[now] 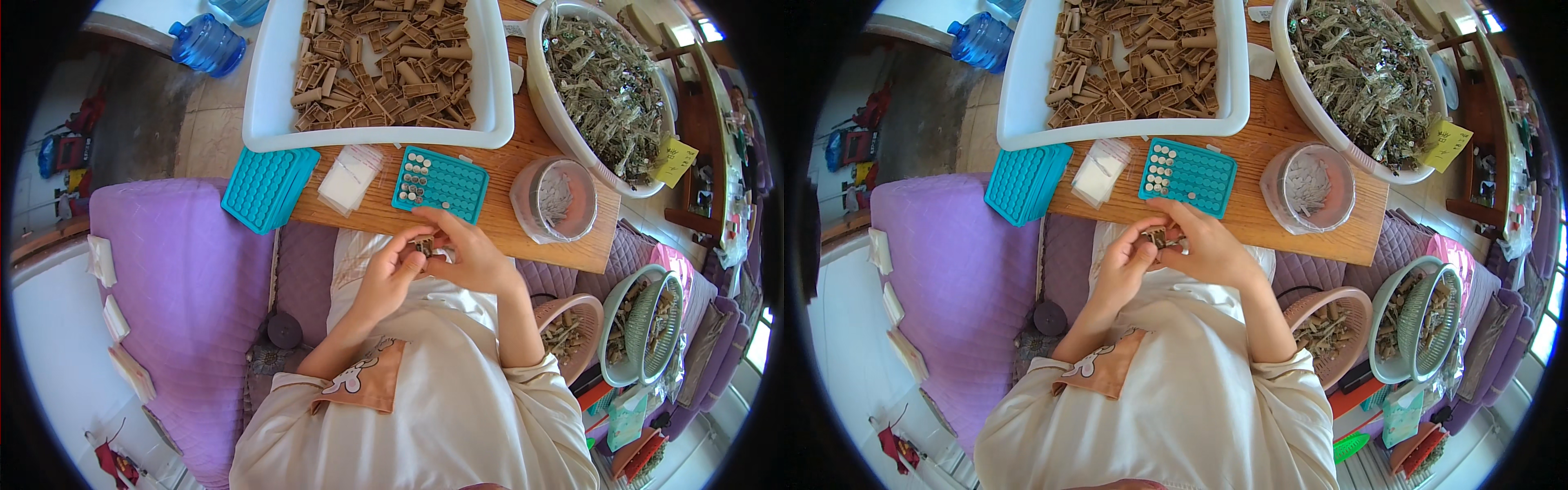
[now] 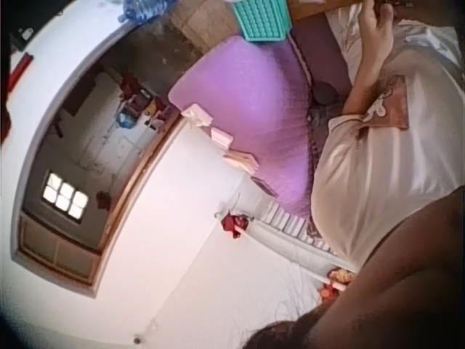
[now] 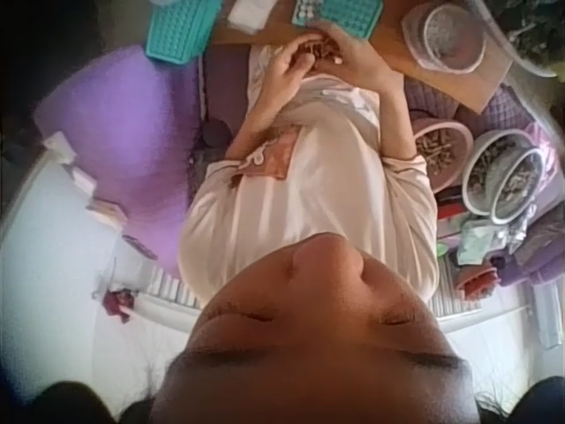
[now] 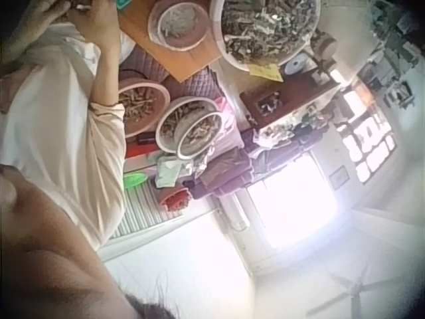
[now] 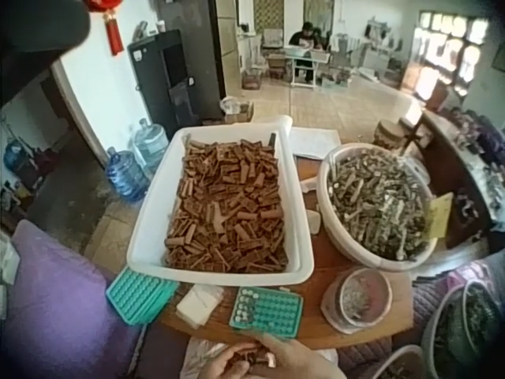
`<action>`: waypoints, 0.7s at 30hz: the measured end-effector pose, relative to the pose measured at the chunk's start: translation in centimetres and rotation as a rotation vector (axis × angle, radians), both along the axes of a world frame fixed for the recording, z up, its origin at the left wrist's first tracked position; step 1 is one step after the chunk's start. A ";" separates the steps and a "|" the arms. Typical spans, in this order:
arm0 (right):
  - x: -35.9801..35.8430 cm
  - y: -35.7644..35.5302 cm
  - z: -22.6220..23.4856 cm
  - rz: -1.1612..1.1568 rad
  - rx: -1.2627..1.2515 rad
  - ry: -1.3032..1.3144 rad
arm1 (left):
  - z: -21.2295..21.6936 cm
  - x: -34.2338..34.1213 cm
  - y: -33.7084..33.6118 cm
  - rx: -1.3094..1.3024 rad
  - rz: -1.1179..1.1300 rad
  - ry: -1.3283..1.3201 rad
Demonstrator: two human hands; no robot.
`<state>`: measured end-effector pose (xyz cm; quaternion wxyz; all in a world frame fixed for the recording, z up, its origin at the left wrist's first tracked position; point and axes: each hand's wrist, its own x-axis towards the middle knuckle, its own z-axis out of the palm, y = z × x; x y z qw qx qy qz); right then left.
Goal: The person places dried herbs into small cylindrical tubes and then secures each tube with a plastic cap by hand.
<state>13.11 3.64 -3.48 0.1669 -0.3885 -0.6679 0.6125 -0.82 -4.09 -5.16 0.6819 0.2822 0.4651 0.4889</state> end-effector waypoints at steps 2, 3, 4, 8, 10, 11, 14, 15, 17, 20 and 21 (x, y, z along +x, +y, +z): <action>0.4 1.3 -1.6 0.100 0.022 0.156 | -0.6 -1.1 0.0 -0.135 0.041 -0.158; 0.2 1.9 -1.7 -0.016 0.076 0.036 | -0.7 -1.6 0.2 -0.158 0.053 -0.190; 0.0 2.6 -2.1 -0.016 0.078 0.034 | -0.8 -2.0 0.5 -0.155 0.053 -0.192; -1.2 4.8 -6.0 -0.284 0.556 -0.195 | -2.6 -2.9 1.3 -0.166 0.164 -0.173; -2.2 5.5 -7.0 -0.324 0.703 -0.178 | -3.4 -3.0 1.9 -0.148 0.279 -0.034; -2.6 5.7 -7.3 -0.301 0.808 -0.211 | -3.7 -3.1 2.2 -0.183 0.286 0.002; -3.0 6.0 -7.6 -0.250 0.938 -0.264 | -4.9 -3.3 2.6 -0.240 0.217 0.067; -3.1 6.0 -7.7 -0.226 0.962 -0.287 | -5.1 -3.3 2.5 -0.241 0.221 0.067; -2.8 6.1 -8.0 -0.208 0.983 -0.255 | -5.1 -3.0 2.6 -0.225 0.176 0.074; -2.5 6.1 -8.2 -0.184 1.015 -0.201 | -5.2 -3.0 2.7 -0.240 0.169 0.087; -2.4 6.1 -8.3 -0.176 1.028 -0.181 | -5.2 -3.0 2.6 -0.242 0.169 0.087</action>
